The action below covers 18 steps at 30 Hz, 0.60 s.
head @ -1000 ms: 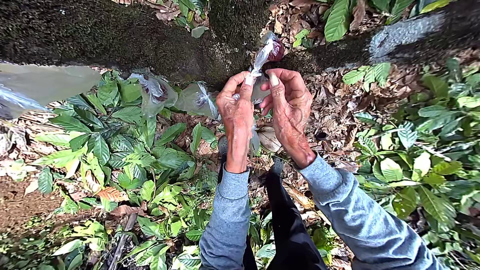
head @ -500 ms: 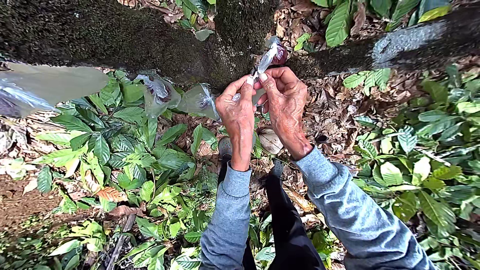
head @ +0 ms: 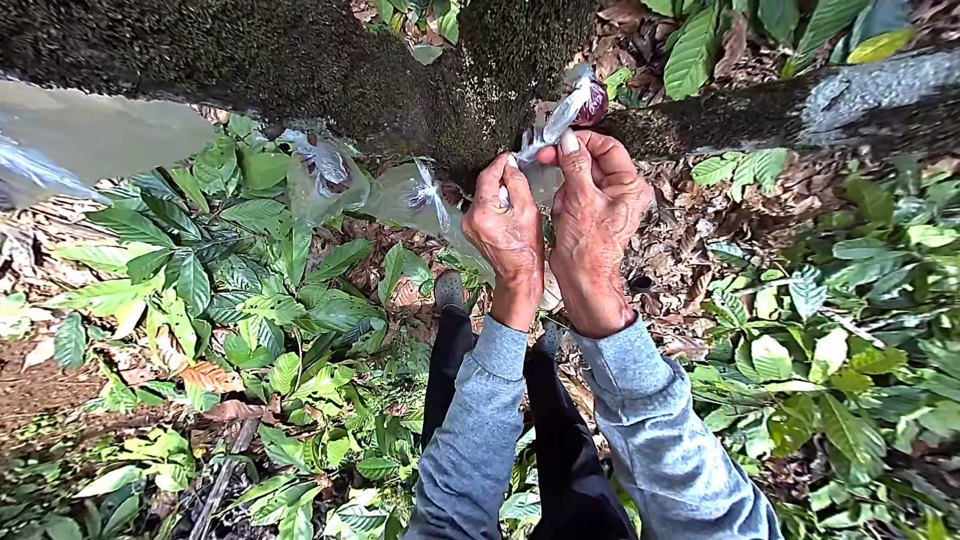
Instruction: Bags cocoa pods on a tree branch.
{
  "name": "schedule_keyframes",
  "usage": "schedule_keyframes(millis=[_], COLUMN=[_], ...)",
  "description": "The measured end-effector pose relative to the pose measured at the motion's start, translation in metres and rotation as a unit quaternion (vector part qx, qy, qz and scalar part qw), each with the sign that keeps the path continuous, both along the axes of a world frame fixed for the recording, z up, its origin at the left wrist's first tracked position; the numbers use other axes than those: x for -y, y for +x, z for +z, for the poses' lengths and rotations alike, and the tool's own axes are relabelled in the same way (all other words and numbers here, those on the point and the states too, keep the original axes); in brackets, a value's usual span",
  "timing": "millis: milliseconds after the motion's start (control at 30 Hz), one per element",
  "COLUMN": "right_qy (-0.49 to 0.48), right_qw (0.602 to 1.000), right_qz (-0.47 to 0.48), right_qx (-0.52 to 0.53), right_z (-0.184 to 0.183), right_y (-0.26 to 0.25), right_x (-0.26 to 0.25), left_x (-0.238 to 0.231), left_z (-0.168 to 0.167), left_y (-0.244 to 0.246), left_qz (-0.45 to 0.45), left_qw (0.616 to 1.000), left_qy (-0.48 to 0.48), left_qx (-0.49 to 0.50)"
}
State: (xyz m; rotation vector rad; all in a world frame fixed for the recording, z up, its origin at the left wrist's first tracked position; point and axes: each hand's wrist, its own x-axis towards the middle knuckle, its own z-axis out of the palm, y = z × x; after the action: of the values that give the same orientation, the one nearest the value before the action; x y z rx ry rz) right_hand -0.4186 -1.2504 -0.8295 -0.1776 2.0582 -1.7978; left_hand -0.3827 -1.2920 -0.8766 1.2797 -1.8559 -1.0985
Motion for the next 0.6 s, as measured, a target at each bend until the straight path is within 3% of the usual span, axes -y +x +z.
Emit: schedule_keyframes(millis=[267,467,600], right_qy=[-0.033,-0.071,-0.057], right_qw=[0.999,0.995,0.998], right_qz=[-0.027,-0.055,-0.026], right_qx=[0.032,0.037,0.018], right_z=[-0.001,-0.006,-0.012], right_y=[-0.002,-0.013,-0.010], right_x=[0.006,0.015,0.010], left_x=[-0.013,-0.009,-0.004], left_z=[0.000,-0.002,0.014], left_y=[-0.010,-0.022,-0.006], left_qz=[0.069,0.159,0.101], left_qw=[0.988,0.972,0.977], left_qy=[0.095,0.103,0.106], left_qx=[-0.096,-0.142,-0.154])
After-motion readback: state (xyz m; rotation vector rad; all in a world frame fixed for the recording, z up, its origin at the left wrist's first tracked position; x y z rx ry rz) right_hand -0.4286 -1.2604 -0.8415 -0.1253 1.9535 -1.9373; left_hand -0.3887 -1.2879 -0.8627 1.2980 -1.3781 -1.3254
